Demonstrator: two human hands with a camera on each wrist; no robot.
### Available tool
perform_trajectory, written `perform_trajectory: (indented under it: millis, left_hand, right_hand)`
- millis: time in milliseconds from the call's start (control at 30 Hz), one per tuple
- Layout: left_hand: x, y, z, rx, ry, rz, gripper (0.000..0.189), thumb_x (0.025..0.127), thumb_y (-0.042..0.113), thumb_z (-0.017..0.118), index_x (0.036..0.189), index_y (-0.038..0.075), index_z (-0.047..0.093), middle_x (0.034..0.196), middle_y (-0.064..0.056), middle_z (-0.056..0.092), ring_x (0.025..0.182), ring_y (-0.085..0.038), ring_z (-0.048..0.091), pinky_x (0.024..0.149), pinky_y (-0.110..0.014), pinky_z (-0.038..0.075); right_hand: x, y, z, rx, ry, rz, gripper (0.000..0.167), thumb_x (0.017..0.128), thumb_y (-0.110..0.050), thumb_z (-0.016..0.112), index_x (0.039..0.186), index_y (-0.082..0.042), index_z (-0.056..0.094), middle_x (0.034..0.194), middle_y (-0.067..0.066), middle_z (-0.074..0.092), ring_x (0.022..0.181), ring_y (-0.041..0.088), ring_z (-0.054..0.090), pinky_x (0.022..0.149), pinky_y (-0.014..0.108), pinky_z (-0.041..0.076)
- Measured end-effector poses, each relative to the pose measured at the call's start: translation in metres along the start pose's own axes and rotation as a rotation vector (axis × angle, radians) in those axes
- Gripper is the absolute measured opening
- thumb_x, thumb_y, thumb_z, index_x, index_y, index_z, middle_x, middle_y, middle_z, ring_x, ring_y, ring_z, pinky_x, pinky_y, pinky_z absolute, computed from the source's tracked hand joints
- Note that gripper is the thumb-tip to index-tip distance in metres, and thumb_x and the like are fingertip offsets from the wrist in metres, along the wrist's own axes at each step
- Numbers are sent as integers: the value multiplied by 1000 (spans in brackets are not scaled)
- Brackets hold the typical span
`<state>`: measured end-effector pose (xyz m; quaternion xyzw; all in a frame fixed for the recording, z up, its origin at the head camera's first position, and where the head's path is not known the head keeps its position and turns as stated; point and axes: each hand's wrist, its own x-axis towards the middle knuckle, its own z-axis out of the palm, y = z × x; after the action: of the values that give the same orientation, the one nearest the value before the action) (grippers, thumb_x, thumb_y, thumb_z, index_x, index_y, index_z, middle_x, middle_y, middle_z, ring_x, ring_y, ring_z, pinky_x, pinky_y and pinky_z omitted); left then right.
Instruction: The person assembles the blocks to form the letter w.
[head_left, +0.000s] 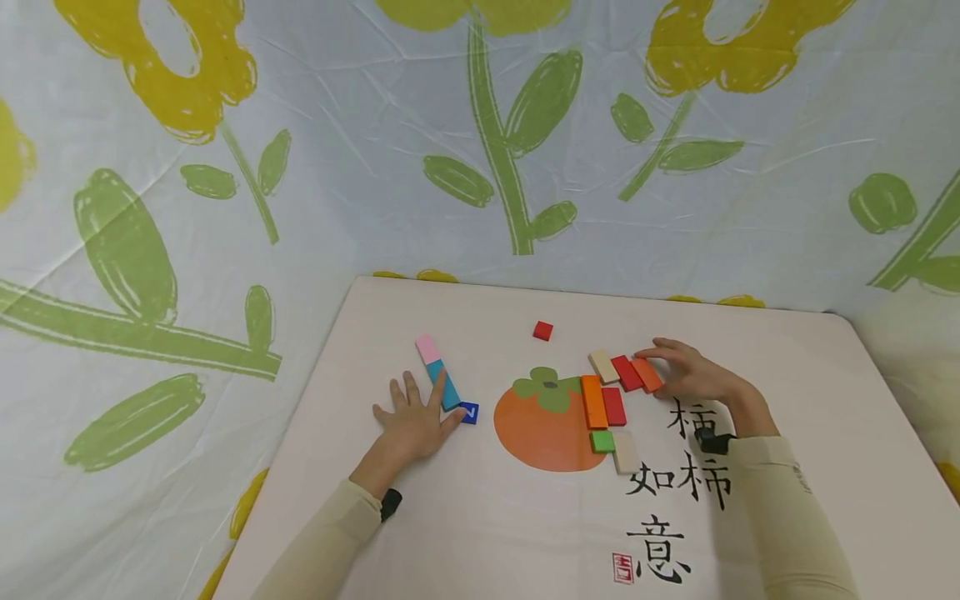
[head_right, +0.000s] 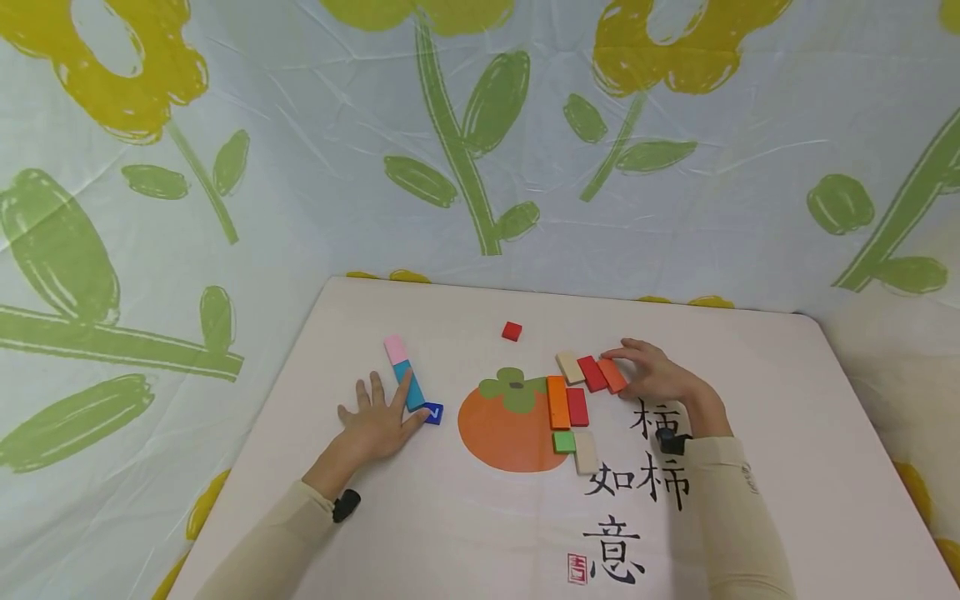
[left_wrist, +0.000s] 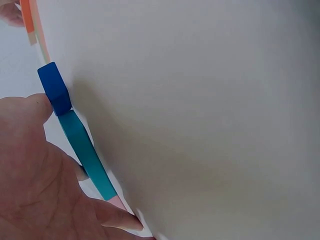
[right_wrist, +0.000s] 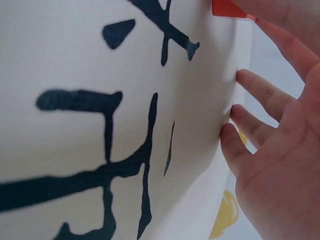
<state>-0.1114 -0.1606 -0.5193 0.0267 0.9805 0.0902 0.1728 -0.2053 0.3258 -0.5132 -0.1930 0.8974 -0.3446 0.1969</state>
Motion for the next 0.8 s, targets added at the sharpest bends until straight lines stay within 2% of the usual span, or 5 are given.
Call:
perform_trajectory:
  millis: [267, 433, 567, 800]
  left_hand:
    - [-1, 0, -1, 3, 2, 4, 87, 97, 72, 35, 163, 24, 3, 158, -38, 3, 142, -61, 2, 96, -85, 14]
    - [-2, 0, -1, 2, 1, -2, 87, 97, 72, 35, 163, 24, 4, 158, -38, 3, 142, -61, 2, 96, -85, 13]
    - [-2, 0, -1, -1, 3, 0, 87, 97, 72, 35, 163, 24, 4, 158, -38, 3, 142, -61, 2, 96, -85, 13]
    - [-2, 0, -2, -5, 10, 7, 87, 97, 71, 36, 163, 24, 6, 158, -38, 4, 142, -61, 3, 96, -85, 13]
  right_hand:
    - [-6, -13, -6, 60, 35, 47, 63, 85, -15, 80, 142, -11, 53, 157, 28, 23, 141, 53, 17, 103, 76, 21]
    - [-3, -18, -5, 112, 55, 9, 60, 88, -11, 77, 143, -8, 52, 153, 24, 33, 140, 51, 22, 103, 76, 22]
    - [-1, -28, -1, 104, 97, -24, 59, 89, -7, 75, 142, -5, 52, 149, 24, 39, 139, 48, 25, 104, 76, 20]
    - [7, -55, 12, 75, 172, -50, 55, 88, -10, 76, 138, -1, 55, 144, 24, 46, 136, 45, 32, 104, 74, 22]
